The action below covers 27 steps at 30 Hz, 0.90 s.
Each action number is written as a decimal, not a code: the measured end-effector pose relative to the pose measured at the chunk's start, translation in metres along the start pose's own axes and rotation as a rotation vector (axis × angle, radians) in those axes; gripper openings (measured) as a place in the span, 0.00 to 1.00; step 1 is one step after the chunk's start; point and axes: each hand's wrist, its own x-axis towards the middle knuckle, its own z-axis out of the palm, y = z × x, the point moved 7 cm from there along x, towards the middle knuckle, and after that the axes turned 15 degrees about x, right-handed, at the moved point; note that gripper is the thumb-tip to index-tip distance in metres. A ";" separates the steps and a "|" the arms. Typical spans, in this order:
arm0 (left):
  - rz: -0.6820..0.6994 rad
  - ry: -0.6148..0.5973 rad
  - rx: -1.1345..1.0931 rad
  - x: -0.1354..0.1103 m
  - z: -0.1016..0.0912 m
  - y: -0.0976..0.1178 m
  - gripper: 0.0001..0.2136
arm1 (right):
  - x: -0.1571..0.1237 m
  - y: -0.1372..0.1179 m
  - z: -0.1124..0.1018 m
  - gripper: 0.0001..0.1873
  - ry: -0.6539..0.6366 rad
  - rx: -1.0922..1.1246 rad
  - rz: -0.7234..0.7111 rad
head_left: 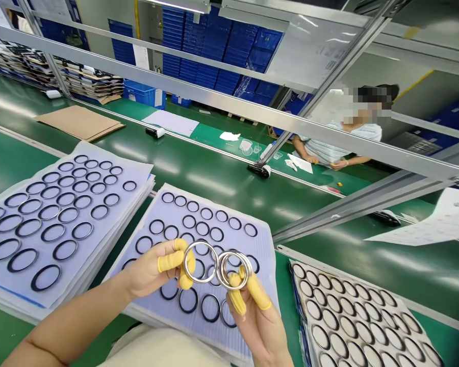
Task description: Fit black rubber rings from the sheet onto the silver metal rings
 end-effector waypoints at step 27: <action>-0.007 -0.033 0.012 -0.013 0.005 0.001 0.13 | -0.014 0.016 0.009 0.11 0.061 0.151 0.024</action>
